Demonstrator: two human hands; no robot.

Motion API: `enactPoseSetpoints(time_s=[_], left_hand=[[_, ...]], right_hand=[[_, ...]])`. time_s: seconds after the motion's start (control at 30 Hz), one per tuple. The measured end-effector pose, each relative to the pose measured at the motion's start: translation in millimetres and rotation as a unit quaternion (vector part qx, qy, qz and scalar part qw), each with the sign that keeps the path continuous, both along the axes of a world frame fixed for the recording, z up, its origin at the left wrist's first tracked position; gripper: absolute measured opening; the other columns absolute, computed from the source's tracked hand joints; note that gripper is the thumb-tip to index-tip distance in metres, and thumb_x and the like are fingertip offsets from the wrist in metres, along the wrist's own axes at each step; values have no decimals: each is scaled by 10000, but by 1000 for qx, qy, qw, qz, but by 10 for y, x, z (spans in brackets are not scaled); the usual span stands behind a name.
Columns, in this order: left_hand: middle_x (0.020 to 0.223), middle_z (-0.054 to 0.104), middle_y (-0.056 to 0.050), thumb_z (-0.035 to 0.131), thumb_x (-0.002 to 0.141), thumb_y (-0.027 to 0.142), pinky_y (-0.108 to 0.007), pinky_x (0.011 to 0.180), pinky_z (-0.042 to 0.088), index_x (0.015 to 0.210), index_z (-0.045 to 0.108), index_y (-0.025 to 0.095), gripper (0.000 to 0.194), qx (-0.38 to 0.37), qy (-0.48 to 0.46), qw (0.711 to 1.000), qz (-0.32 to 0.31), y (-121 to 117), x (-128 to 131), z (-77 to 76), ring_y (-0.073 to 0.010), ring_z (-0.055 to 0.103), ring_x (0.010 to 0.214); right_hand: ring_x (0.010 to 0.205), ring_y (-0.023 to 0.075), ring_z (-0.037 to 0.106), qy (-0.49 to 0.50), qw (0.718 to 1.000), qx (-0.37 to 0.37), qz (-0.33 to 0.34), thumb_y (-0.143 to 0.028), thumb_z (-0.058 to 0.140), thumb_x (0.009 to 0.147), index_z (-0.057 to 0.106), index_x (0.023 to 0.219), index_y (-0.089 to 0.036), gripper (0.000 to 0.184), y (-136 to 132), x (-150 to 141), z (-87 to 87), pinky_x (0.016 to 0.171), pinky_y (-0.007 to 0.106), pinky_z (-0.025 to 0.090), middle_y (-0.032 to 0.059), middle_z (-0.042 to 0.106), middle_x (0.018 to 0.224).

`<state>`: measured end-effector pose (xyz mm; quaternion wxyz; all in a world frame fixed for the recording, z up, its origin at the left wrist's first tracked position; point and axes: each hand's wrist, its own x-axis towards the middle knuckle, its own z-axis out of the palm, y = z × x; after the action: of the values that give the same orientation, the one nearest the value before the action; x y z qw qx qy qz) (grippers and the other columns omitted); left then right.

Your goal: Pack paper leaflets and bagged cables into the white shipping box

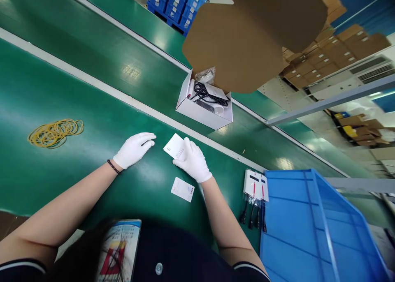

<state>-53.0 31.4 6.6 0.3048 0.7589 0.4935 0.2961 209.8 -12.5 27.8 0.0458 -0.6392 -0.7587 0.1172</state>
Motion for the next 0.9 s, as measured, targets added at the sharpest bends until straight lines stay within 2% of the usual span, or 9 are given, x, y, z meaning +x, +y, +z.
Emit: enactPoseSetpoints(time_s=[0.23,0.33,0.43,0.5,0.57,0.63,0.67,0.8,0.9], left_hand=[[1268,665,-55,450,957,407,-385,1096,436,1170,704,193,395,14,-8,1000,-4,10,-13,-37,-226,592,1199],[1269,664,-52,461,951,413,-384,1110,422,1166,704,197,390,0,-34,999,5,-28,7,4,-225,587,1205],[1284,654,-44,505,924,461,-395,1102,432,1198,680,221,404,-79,-104,991,12,-132,50,120,-235,581,1213],[1308,636,-69,520,909,497,-403,1056,475,1324,591,217,506,-181,-202,962,-23,-221,82,216,-250,593,1200],[1331,613,-111,486,914,549,-405,984,523,1473,418,198,664,-280,-303,906,-95,-302,104,299,-268,614,1171],[1340,600,-123,443,913,614,-401,931,545,1527,316,201,750,-324,-351,863,-165,-355,114,347,-283,622,1153],[1335,605,-110,451,903,636,-396,924,544,1518,338,213,755,-324,-349,860,-184,-370,116,356,-288,618,1154],[1221,673,-30,647,819,554,-374,960,516,1282,621,244,558,-275,-227,924,-139,-382,132,299,-281,611,1142],[1041,716,-8,636,827,449,-363,968,514,996,744,246,285,-203,-127,967,-83,-380,151,249,-245,646,1041]], right_hand=[[1395,354,356,179,977,-32,-110,-572,655,794,195,1567,-234,961,-88,250,-61,1092,537,354,120,367,1541],[1403,339,357,262,955,7,-138,-617,665,777,214,1563,-245,979,-152,322,-81,1108,538,345,105,392,1532],[1396,344,371,316,940,74,-102,-738,593,773,251,1549,-199,1004,-251,292,-15,1121,535,330,136,409,1517],[1368,357,409,319,939,113,-59,-800,550,756,297,1528,-193,1014,-324,227,45,1111,545,341,153,437,1490],[1348,375,429,284,948,142,-10,-816,575,722,330,1511,-211,1024,-380,141,85,1101,568,345,161,470,1458],[1344,384,429,227,962,148,44,-772,652,692,347,1502,-235,1019,-407,45,97,1098,580,344,163,493,1436],[1343,383,430,196,968,142,66,-735,686,686,370,1489,-246,992,-408,-4,94,1099,579,343,160,503,1427],[1329,371,441,96,986,81,112,-609,693,759,549,1342,-276,687,-377,-180,77,1090,556,358,130,549,1381],[1308,375,457,67,991,61,101,-615,644,801,586,1298,-271,607,-372,-226,111,1063,551,385,123,584,1335]])
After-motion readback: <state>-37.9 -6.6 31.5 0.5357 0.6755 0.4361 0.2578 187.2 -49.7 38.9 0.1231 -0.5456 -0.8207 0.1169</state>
